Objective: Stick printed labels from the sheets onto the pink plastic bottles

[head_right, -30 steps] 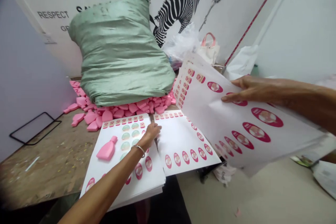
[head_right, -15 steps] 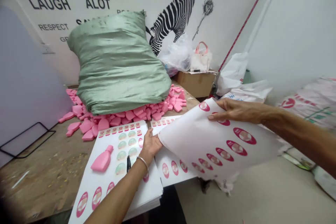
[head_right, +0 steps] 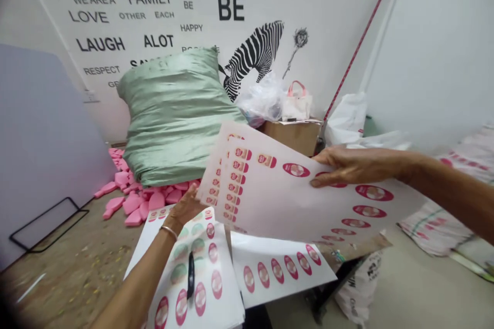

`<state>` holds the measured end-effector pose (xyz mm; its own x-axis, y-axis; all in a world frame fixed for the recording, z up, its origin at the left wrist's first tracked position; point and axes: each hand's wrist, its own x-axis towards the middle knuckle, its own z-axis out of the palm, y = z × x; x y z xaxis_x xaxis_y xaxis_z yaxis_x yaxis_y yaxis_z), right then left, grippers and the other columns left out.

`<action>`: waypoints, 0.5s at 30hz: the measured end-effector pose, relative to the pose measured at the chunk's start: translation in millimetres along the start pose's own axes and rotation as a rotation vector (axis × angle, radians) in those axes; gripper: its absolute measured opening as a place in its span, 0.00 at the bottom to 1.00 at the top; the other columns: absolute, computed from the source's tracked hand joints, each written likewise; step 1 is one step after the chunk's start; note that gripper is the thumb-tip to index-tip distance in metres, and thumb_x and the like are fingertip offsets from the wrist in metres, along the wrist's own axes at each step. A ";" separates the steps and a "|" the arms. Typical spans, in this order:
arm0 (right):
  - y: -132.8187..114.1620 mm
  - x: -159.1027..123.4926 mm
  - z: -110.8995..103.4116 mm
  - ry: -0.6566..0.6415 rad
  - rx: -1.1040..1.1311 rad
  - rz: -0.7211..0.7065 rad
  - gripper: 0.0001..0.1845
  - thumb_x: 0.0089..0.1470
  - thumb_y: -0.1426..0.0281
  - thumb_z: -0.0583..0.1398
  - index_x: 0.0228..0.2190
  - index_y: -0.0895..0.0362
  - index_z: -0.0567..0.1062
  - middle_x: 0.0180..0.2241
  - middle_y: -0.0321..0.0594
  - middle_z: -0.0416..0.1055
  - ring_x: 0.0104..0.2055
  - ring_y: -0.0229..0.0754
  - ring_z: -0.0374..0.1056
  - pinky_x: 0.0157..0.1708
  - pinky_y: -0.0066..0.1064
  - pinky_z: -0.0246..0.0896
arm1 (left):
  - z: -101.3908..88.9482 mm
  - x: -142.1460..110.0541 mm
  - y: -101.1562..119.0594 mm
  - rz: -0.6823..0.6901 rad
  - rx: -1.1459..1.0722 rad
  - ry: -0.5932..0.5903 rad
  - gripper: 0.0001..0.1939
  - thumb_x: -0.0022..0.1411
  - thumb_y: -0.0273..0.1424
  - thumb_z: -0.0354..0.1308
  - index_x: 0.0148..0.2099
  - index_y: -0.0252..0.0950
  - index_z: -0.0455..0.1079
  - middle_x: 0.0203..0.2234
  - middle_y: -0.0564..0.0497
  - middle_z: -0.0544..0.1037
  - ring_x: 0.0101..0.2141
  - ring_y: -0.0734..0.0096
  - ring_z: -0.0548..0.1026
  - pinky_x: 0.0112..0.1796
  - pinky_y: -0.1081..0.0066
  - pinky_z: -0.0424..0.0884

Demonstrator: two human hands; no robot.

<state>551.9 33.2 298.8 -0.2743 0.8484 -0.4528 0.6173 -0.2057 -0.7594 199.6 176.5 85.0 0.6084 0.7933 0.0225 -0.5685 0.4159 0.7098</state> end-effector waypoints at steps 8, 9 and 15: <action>8.2 43.1 1.5 0.003 0.054 0.038 0.17 0.45 0.69 0.65 0.37 0.68 0.77 0.27 0.41 0.78 0.22 0.31 0.71 0.25 0.19 0.66 | 21.1 -22.9 29.5 -0.198 0.463 -0.067 0.25 0.35 0.22 0.73 0.41 0.30 0.76 0.33 0.40 0.81 0.33 0.53 0.79 0.36 0.61 0.74; 7.0 43.3 0.6 0.018 0.052 0.042 0.16 0.45 0.70 0.65 0.36 0.68 0.77 0.27 0.40 0.78 0.21 0.30 0.70 0.25 0.19 0.66 | 28.8 -21.4 31.4 -0.190 0.537 -0.073 0.27 0.35 0.20 0.73 0.42 0.31 0.76 0.35 0.40 0.81 0.35 0.53 0.79 0.36 0.61 0.74; -0.8 37.8 0.6 0.140 -0.136 -0.113 0.16 0.49 0.70 0.60 0.36 0.71 0.77 0.26 0.36 0.77 0.22 0.28 0.69 0.24 0.17 0.63 | 57.1 0.5 -3.2 0.179 0.767 0.142 0.17 0.45 0.31 0.70 0.40 0.33 0.76 0.36 0.44 0.81 0.34 0.57 0.79 0.34 0.63 0.76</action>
<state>540.6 65.2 282.0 -0.2479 0.9237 -0.2922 0.6846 -0.0464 -0.7274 233.4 150.2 123.0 0.4381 0.8897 0.1285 -0.0803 -0.1036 0.9914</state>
